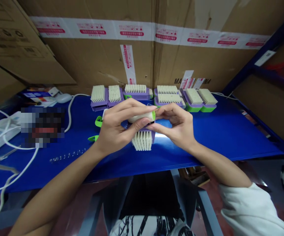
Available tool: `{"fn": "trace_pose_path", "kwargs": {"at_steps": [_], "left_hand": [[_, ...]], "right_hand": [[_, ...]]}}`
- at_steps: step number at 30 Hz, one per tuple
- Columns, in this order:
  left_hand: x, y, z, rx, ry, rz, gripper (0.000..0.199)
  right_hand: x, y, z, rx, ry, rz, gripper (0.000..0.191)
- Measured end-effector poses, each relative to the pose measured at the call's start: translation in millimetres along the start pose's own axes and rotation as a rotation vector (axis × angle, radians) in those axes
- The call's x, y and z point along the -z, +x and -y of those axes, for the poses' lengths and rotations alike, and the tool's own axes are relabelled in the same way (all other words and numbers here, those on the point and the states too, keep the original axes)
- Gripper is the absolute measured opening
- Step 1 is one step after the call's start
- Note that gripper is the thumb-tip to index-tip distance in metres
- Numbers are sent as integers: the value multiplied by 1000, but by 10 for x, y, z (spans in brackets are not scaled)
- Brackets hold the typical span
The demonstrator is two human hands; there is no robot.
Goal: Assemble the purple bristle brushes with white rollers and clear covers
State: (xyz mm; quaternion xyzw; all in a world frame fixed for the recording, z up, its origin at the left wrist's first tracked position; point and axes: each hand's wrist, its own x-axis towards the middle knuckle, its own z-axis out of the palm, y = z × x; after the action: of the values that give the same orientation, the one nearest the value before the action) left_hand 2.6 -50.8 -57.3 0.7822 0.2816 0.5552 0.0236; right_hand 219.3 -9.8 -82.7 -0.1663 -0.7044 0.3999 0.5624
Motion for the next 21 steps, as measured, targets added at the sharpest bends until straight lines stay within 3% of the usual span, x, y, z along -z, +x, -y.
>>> {"fn": "trace_pose_path", "kwargs": {"at_steps": [5,10,15,21], "left_hand": [[35,22,-3,23,-22,38,29],[78,67,-11,42,-39,84,26],[74,126,-25,46,-20,135,23],[56,143,16,18,-27,104,24]], "right_hand": [[20,76,2,10,73,72,39],[55,145,0,1,-17,135,44],[62,148,-45,0,-37,139,36],[11,140,-51,4,15,100,35]]}}
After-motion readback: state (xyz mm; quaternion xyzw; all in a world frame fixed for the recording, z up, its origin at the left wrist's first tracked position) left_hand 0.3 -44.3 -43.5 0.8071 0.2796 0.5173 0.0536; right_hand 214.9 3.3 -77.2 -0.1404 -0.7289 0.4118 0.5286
